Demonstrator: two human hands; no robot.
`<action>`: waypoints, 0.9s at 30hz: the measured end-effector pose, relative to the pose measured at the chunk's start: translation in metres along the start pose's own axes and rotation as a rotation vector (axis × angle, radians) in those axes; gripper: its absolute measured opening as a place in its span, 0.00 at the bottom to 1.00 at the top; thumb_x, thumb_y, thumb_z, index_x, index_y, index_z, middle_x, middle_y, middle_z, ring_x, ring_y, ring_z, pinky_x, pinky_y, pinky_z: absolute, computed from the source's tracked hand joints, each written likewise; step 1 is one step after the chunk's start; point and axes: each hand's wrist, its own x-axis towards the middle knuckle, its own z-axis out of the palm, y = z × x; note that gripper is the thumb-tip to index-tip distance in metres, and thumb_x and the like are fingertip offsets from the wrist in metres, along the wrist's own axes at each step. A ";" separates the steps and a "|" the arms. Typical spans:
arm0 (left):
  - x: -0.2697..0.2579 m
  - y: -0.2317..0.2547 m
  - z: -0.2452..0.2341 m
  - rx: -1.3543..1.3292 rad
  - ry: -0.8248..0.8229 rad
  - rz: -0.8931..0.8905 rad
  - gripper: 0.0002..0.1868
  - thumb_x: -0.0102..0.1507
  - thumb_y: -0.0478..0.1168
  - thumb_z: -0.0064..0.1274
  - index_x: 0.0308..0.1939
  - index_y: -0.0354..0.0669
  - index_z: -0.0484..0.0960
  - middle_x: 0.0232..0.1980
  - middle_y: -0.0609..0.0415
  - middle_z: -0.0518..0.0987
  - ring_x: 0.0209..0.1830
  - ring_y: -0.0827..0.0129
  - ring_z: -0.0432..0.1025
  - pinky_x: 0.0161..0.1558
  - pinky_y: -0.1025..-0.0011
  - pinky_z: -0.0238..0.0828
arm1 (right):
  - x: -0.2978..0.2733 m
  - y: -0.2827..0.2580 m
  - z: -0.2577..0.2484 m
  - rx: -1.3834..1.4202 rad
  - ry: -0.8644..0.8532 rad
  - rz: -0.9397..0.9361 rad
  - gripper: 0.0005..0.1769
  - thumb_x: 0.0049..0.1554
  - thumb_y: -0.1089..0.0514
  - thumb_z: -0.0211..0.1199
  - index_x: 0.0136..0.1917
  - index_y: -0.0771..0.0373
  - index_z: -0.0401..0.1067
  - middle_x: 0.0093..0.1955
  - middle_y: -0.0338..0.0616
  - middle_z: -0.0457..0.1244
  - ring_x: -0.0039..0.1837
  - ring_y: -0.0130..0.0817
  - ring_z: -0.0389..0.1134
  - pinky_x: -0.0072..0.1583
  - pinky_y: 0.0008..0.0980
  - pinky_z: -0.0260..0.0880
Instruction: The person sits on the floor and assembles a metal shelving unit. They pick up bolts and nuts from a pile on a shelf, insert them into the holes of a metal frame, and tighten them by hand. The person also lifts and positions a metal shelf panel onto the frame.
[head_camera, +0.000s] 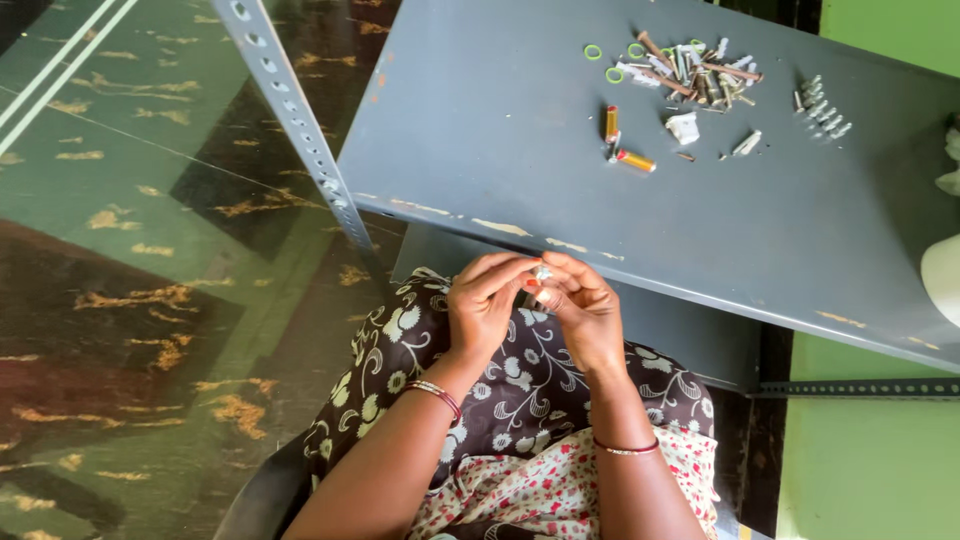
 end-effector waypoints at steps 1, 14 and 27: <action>0.000 -0.002 0.001 -0.019 -0.006 -0.020 0.12 0.64 0.23 0.55 0.49 0.37 0.85 0.47 0.51 0.83 0.44 0.67 0.80 0.46 0.72 0.80 | 0.000 -0.002 0.000 0.000 -0.030 0.009 0.22 0.56 0.68 0.66 0.64 0.66 0.72 0.55 0.44 0.70 0.56 0.33 0.73 0.58 0.32 0.73; -0.005 -0.007 0.004 -0.096 -0.063 -0.039 0.11 0.68 0.26 0.53 0.52 0.37 0.84 0.50 0.51 0.80 0.45 0.70 0.81 0.49 0.75 0.82 | 0.001 -0.006 -0.003 0.063 0.014 0.010 0.13 0.61 0.66 0.62 0.60 0.67 0.72 0.55 0.45 0.70 0.56 0.34 0.72 0.62 0.38 0.74; -0.017 -0.025 0.009 -0.119 -0.067 -0.075 0.12 0.69 0.26 0.52 0.54 0.40 0.84 0.52 0.53 0.77 0.45 0.72 0.80 0.47 0.77 0.78 | 0.000 -0.001 -0.006 0.018 -0.042 0.072 0.12 0.66 0.61 0.60 0.60 0.69 0.72 0.52 0.47 0.70 0.51 0.34 0.71 0.58 0.35 0.71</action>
